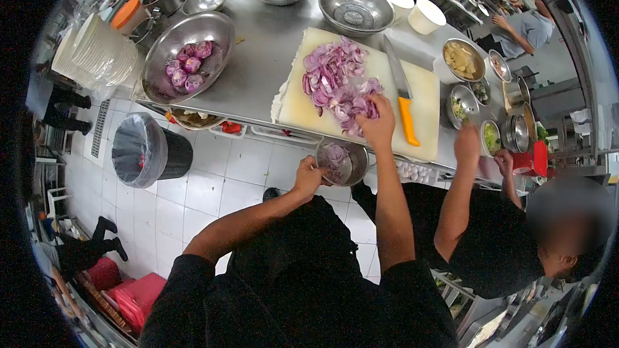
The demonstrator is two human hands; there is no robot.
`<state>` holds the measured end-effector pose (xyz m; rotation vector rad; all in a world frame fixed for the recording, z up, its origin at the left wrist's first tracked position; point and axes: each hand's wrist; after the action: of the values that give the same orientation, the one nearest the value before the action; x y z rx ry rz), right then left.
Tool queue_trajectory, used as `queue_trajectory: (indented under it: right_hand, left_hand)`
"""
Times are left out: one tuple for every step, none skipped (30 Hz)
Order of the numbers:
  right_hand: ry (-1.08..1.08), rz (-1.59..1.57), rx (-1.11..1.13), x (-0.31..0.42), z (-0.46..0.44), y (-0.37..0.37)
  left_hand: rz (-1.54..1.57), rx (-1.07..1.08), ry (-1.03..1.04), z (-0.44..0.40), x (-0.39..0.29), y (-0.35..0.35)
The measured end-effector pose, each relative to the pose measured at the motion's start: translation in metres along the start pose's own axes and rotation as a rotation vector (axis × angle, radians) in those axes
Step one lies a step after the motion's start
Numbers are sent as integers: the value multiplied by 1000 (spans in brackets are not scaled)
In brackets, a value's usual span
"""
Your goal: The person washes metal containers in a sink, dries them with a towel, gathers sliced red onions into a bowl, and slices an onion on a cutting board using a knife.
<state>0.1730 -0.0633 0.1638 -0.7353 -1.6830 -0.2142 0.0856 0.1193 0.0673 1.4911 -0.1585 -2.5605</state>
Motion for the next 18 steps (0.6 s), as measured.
queue_trajectory:
  right_hand:
    - [-195,142,-13,-3,9,-4]
    - [-268,224,-22,-6,18,-7]
    - [-341,309,-32,-7,25,-10]
    - [-409,397,-38,-8,36,-13]
    - [-416,383,-47,-8,47,-15]
    - [-345,328,-79,-6,60,-12]
    - [-273,272,-108,-3,75,-6]
    - [-200,215,-136,2,90,-2]
    - [-489,455,-133,25,97,-3]
    - [-490,474,-126,22,107,-1]
    - [-488,492,-116,15,117,1]
    - [-486,509,-106,11,128,3]
    - [-326,527,-54,16,136,5]
    - [-343,530,34,9,139,1]
    - [-365,527,124,3,136,-4]
    - [-389,521,212,-2,135,-5]
    - [-239,529,191,-5,141,-7]
    - [-183,551,179,6,135,-6]
  left_hand:
    - [23,-11,-3,-1,10,1]
    - [46,-18,-5,-3,20,3]
    - [73,1,-41,-1,16,4]
    - [99,20,-80,3,9,2]
    - [124,34,-121,6,2,0]
    - [139,28,-124,5,2,-1]
    - [154,18,-129,4,4,-3]
    - [169,7,-134,5,6,-4]
    - [138,-25,-128,6,6,-4]
    - [136,-19,-128,6,5,-5]
    - [135,-16,-131,6,6,-7]
    - [132,-15,-133,8,7,-9]
    - [75,-41,-74,4,22,-10]
    - [16,-70,-16,1,35,-11]
    - [-6,-79,-9,3,31,-12]
    - [-29,-89,0,5,25,-15]
    - [-140,-136,30,-2,36,-19]
    - [-125,-128,36,-10,48,-22]
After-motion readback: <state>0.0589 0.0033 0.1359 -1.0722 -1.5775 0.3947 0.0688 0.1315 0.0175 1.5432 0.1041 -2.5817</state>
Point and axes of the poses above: each hand's wrist, its own z-axis away from the middle knuckle, its own y-axis out of the palm, x = y × z, and after that the axes turned 10 degrees about -x, right-handed
